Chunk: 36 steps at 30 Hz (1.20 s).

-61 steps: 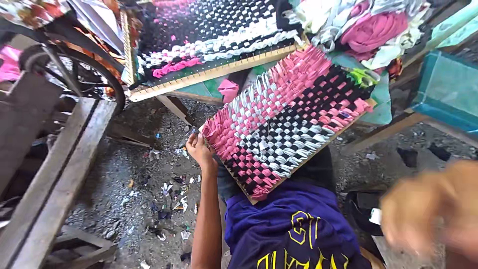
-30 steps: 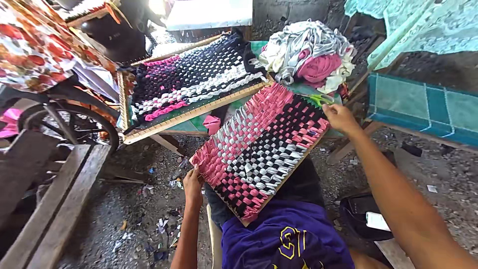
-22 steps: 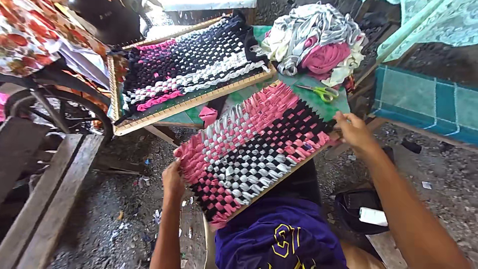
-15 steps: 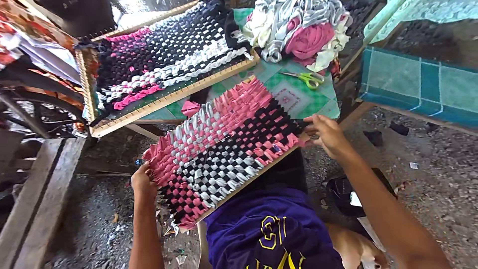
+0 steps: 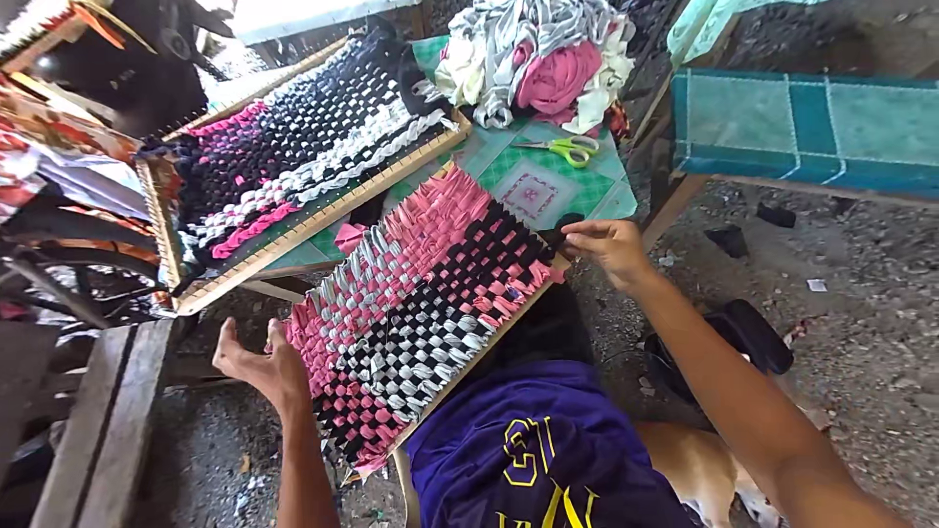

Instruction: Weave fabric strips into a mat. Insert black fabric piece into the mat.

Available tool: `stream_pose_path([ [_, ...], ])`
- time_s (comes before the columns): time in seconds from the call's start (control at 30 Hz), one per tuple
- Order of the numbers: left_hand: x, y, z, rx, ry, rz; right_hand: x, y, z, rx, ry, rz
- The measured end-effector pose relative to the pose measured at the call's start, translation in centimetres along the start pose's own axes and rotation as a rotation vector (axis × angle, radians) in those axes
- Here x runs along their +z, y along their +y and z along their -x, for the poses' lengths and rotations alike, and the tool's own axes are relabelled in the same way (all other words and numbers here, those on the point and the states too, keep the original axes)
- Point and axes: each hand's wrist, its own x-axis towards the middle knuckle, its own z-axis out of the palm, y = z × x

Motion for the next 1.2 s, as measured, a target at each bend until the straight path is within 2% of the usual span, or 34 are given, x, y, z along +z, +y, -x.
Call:
stream_pose_path([
  [0.07, 1.6, 4.0, 0.9, 0.18, -0.062, 0.082, 0.2, -0.4, -0.2, -0.026, 0.039, -0.097],
  [0.2, 7.1, 11.5, 4.7, 0.47, -0.321, 0.155, 1.4, -0.8, -0.3, -0.054, 0.093, -0.156],
  [0.4, 16.3, 19.7, 11.7, 0.689, -0.704, 0.406, 1.6, -0.7, -0.1, -0.129, 0.16, -0.19],
  [0.5, 19.5, 22.0, 12.5, 0.693, -0.885, 0.375, 1.5, -0.9, 0.3, -0.126, 0.215, -0.248],
  [0.67, 21.0, 23.7, 11.8, 0.666, -0.993, 0.269, 1.7, -1.5, 0.4, -0.116, 0.26, -0.32],
  [1.2, 20.8, 25.3, 11.3, 0.597, -1.012, 0.259, 2.5, -4.6, 0.6, -0.152, 0.276, -0.397],
])
